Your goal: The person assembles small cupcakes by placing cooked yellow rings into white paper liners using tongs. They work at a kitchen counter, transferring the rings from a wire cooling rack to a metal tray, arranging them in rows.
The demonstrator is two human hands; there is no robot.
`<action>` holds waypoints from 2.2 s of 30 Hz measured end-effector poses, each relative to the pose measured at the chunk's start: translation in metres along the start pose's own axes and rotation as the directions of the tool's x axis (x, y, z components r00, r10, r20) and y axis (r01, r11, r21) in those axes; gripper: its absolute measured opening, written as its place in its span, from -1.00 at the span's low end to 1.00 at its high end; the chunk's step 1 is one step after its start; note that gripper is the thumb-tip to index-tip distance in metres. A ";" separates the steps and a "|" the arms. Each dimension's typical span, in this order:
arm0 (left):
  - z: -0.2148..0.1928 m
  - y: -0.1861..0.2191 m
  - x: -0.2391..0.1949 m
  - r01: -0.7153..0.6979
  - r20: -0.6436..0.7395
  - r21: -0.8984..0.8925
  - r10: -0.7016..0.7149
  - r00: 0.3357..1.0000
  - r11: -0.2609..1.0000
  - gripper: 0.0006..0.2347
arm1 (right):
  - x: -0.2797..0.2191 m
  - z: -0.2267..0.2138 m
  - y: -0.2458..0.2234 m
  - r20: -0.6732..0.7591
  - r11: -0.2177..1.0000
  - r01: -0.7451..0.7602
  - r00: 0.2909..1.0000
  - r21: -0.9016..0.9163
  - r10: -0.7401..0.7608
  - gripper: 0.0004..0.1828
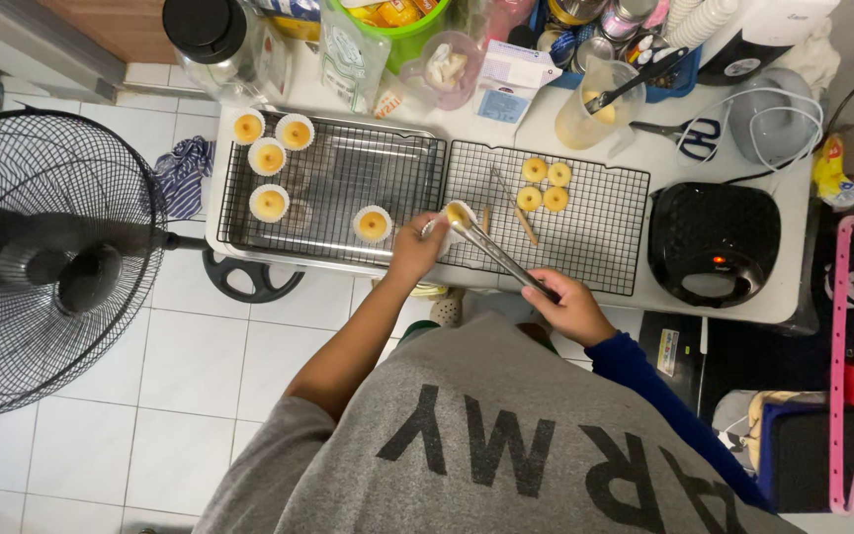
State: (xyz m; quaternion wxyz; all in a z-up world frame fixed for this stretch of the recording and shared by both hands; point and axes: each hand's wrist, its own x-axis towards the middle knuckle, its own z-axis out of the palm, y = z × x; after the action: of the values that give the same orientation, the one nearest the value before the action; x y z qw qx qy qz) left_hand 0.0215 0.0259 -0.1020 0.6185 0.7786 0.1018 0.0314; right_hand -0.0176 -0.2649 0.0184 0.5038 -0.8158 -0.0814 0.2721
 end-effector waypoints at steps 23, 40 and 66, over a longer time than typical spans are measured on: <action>-0.025 0.044 -0.007 0.634 0.383 -0.427 -0.506 0.773 0.644 -0.59 | -0.013 0.006 -0.057 -0.221 0.848 0.137 0.933 -0.512 -0.284 -0.55; -0.035 0.056 -0.003 0.584 0.245 -0.507 -0.544 0.803 0.634 -0.60 | -0.006 0.008 -0.040 -0.184 0.986 0.075 0.978 -0.147 -0.101 -0.60; -0.085 -0.008 -0.039 0.680 0.172 -0.365 -0.672 0.720 0.636 -0.65 | 0.126 0.070 0.031 0.187 0.896 -0.343 0.936 0.281 0.299 -0.70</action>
State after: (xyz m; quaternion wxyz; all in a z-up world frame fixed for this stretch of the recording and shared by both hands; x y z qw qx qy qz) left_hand -0.0329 0.1011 -0.0866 0.7322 0.5391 0.3705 -0.1897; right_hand 0.0473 -0.1740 -0.0782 0.5663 -0.7081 0.0633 0.4170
